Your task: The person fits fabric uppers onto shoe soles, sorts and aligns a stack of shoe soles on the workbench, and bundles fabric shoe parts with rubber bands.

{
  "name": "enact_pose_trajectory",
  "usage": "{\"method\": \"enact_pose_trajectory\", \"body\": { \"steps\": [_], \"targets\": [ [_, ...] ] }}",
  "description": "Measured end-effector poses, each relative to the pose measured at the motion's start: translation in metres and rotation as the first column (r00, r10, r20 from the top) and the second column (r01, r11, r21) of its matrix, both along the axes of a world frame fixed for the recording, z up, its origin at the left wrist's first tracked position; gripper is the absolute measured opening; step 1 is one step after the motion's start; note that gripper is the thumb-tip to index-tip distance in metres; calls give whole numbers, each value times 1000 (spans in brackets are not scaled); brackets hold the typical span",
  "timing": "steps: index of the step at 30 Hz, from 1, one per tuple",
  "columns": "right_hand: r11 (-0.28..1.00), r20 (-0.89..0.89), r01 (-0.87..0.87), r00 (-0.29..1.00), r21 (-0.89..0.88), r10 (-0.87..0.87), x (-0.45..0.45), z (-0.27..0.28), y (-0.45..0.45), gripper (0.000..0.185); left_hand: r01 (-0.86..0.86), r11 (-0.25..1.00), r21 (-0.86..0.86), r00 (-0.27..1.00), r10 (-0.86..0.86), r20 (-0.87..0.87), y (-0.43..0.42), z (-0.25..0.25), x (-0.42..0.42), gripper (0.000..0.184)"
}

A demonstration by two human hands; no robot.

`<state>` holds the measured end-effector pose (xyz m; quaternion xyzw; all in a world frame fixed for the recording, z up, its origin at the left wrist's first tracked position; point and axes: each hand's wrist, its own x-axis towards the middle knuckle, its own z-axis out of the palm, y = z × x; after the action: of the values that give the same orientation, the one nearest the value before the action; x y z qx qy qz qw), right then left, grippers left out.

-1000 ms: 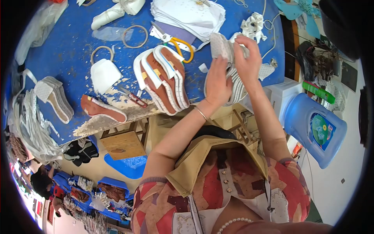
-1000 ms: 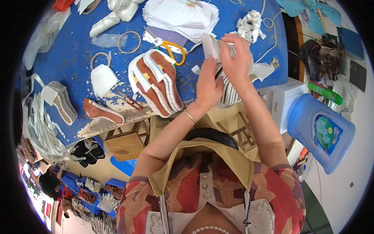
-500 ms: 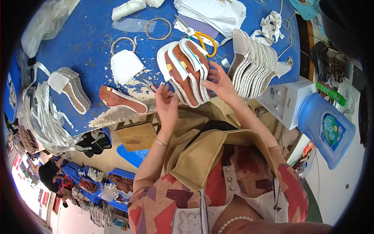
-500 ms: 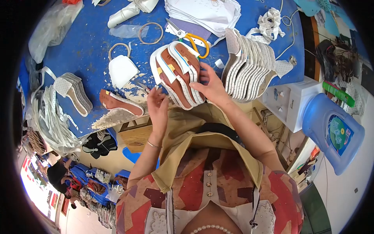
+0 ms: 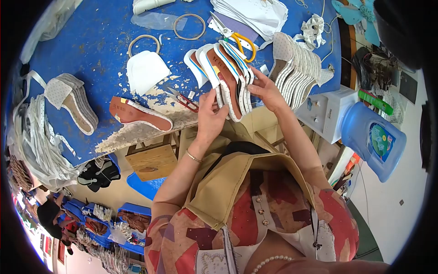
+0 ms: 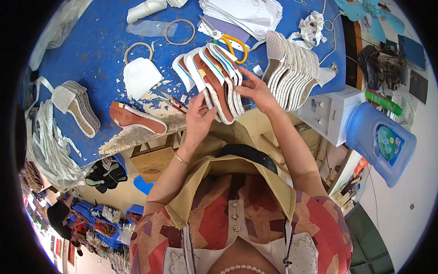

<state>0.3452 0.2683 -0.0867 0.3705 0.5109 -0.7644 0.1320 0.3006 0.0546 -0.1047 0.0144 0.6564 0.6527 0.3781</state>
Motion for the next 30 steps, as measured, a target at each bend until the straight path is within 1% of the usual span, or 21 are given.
{"method": "enact_pose_trajectory", "body": {
  "steps": [1, 2, 6, 7, 11, 16, 21, 27, 30],
  "targets": [
    [1000, 10, 3, 1000, -17, -3, 0, -1, 0, 67, 6, 1000, -6, 999, -6, -40, 1, 2, 1, 55],
    [1000, 10, 3, 1000, -16, -3, 1, -1, 0, 67, 6, 1000, -5, 999, -6, -40, 1, 1, 3, 55],
    [998, 5, 23, 1000, -50, -23, 4, -1, 3, 63, -36, 994, 106, 997, 43, -64, 5, -6, 13, 64],
    [998, 4, 19, 1000, -54, -18, 4, -2, 3, 63, -41, 994, 102, 997, 48, -64, 7, -3, 13, 64],
    [998, 27, 41, 999, -50, -40, 6, -5, 4, 54, 69, 993, 98, 994, -60, -97, 15, 10, 9, 67],
    [993, 36, 60, 998, -106, -56, 14, -5, 12, 46, 91, 994, 54, 979, -80, -187, 28, 19, 15, 68],
    [993, 30, 49, 998, -104, -46, 17, -9, 15, 40, 96, 994, 51, 978, -85, -188, 28, 12, 17, 67],
    [993, 11, 53, 999, -106, -52, 16, -3, 13, 40, 89, 994, 63, 980, -76, -182, 30, 16, 18, 67],
    [993, 6, 51, 999, -105, -51, 17, -4, 14, 40, 94, 995, 37, 981, -86, -175, 31, 14, 18, 67]
  ]
}}
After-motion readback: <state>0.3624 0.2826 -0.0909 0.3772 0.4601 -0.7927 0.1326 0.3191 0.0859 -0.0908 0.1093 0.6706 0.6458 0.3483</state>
